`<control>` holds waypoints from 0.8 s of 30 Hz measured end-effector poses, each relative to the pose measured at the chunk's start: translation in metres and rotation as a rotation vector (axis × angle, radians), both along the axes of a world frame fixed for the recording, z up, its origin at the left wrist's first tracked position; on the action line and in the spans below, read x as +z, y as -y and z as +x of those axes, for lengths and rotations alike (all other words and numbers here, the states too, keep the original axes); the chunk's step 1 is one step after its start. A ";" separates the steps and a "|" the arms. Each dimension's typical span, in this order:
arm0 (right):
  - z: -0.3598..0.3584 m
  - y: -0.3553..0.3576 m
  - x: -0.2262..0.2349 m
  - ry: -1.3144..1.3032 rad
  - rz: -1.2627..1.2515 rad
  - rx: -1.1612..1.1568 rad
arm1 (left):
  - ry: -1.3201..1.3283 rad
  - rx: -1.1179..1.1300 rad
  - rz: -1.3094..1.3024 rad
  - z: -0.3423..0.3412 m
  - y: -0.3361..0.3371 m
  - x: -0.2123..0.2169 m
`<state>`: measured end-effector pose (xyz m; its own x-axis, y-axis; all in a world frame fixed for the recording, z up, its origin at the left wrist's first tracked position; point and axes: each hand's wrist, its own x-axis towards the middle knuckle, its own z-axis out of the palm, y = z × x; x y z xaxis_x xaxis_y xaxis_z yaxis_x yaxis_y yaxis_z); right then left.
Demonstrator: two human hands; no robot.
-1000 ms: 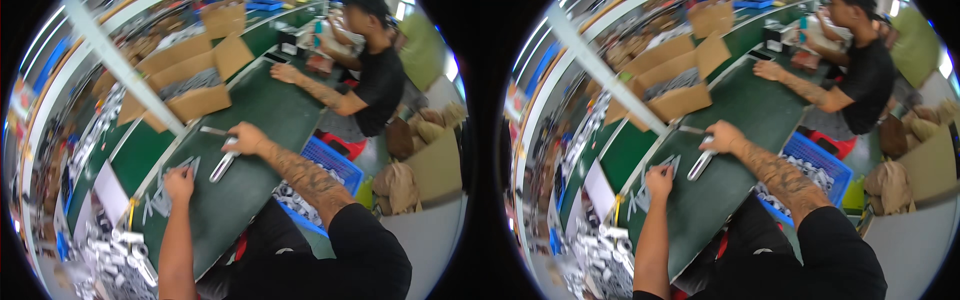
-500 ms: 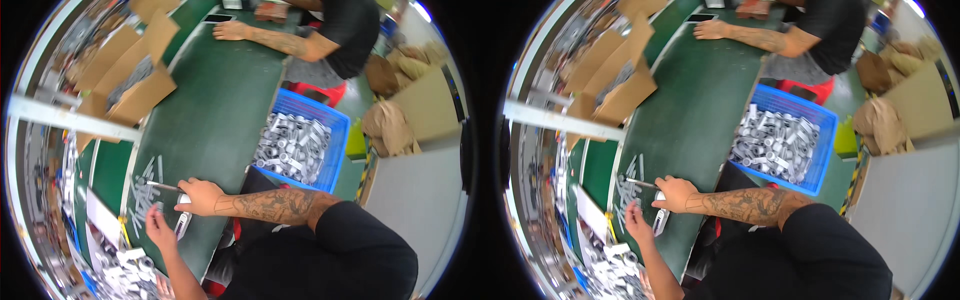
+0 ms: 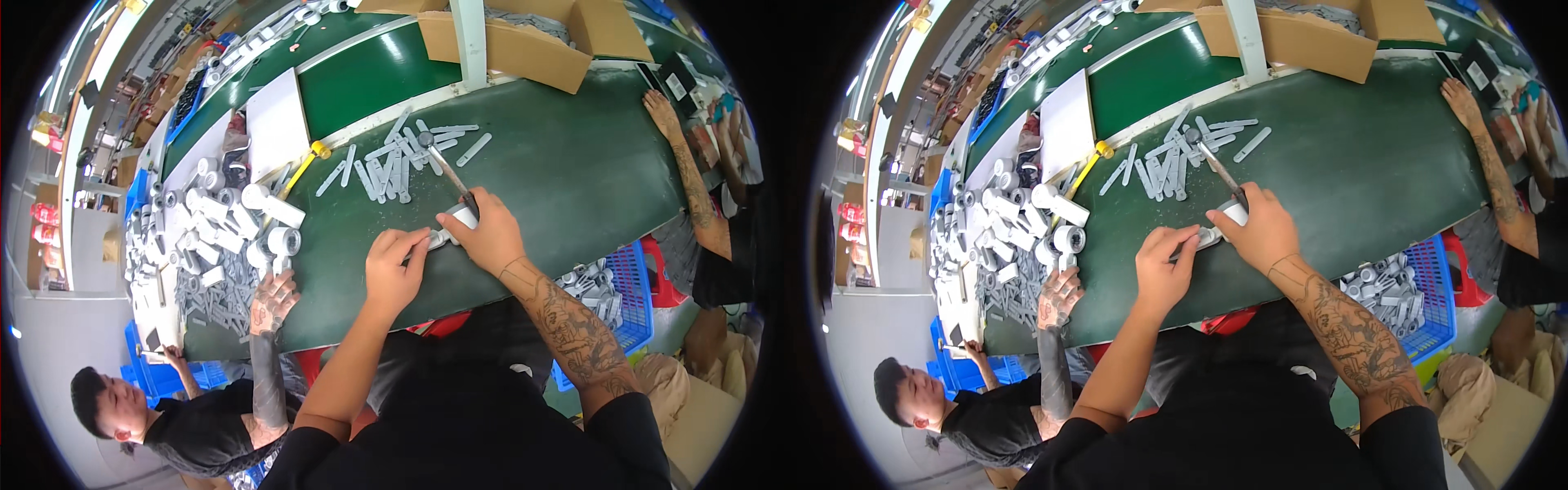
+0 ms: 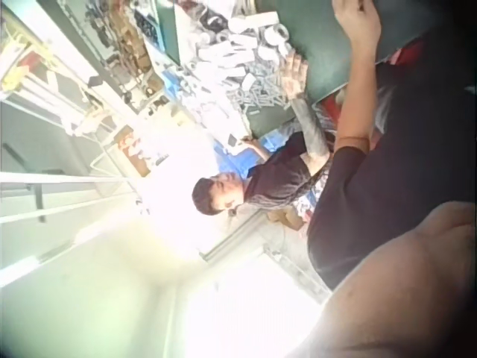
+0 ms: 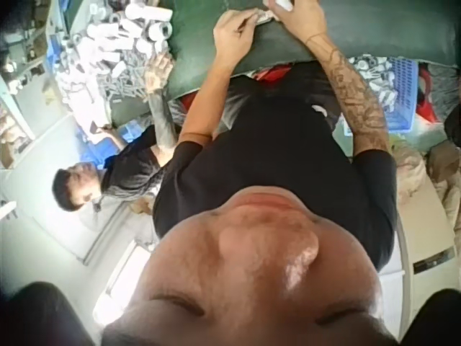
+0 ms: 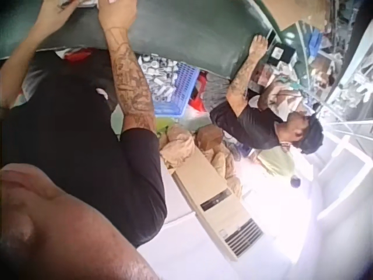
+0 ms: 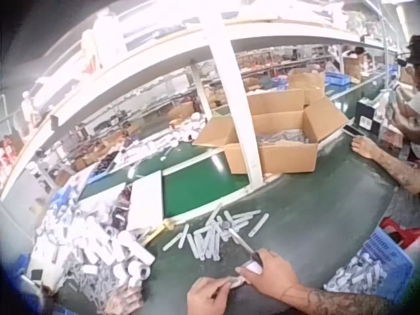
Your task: The person takes plastic components from a blue crate onto the table, inserts plastic strips into the components by hand, and taps them secure using a small mallet.
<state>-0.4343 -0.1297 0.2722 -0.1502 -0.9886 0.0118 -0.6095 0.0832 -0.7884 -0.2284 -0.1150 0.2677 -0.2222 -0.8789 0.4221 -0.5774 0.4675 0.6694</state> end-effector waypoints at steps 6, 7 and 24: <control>-0.002 -0.004 0.003 -0.012 0.030 -0.017 | 0.006 -0.045 0.100 0.004 0.005 0.000; -0.002 -0.004 0.002 -0.030 0.012 -0.016 | -0.015 -0.064 0.161 0.002 0.006 0.002; -0.050 -0.101 0.053 -0.140 -0.086 0.309 | -0.139 -0.099 -0.090 0.008 0.012 -0.027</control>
<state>-0.4846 -0.0285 0.3255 0.1648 -0.9816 0.0965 -0.6981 -0.1852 -0.6917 -0.2201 -0.1271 0.2406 -0.2400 -0.8129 0.5306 -0.4303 0.5791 0.6925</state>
